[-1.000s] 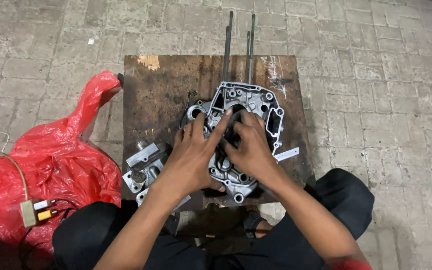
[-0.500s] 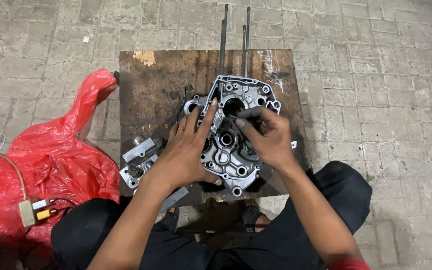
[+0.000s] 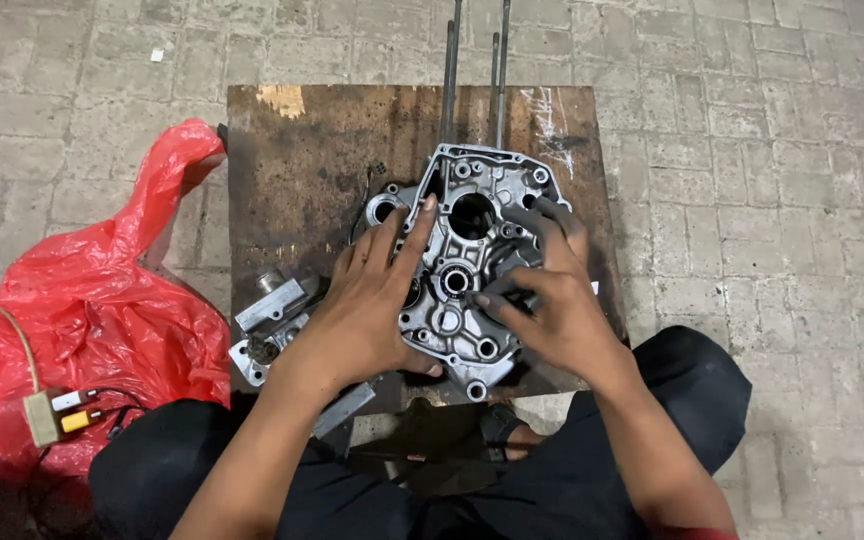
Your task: The person scrubs the exterior and interior surfaces of a disassembled engine casing with a dark abrasive pad. They rotate the casing to reach different sides and continue scrubbing the inner bore and surrounding surfaces.
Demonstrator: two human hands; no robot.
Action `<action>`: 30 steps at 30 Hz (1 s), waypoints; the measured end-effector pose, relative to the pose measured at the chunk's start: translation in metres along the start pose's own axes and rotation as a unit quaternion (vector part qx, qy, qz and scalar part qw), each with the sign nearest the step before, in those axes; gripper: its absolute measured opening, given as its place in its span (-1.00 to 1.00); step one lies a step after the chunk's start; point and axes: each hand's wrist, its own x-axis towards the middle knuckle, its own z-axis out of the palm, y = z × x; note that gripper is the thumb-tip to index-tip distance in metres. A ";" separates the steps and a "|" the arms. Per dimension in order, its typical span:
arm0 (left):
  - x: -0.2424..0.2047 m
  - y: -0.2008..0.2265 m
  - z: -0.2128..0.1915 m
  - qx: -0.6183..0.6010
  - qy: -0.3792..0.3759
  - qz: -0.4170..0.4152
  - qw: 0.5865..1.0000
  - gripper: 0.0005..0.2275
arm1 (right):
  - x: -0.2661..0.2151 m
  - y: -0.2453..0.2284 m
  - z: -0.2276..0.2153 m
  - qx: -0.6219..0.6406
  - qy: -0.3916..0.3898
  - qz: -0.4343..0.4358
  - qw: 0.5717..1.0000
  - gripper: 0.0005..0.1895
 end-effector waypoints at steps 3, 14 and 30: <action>0.000 0.005 -0.003 0.010 -0.008 -0.012 1.000 0.45 | -0.005 0.005 0.004 0.108 -0.002 0.086 0.990 -0.84; 0.006 -0.003 0.011 0.075 0.031 -0.012 0.997 0.55 | 0.003 0.020 0.014 0.135 0.006 0.261 0.956 -0.03; 0.011 0.001 0.012 0.102 0.008 -0.031 0.994 0.57 | -0.001 0.032 0.024 0.169 0.056 0.183 0.967 -0.32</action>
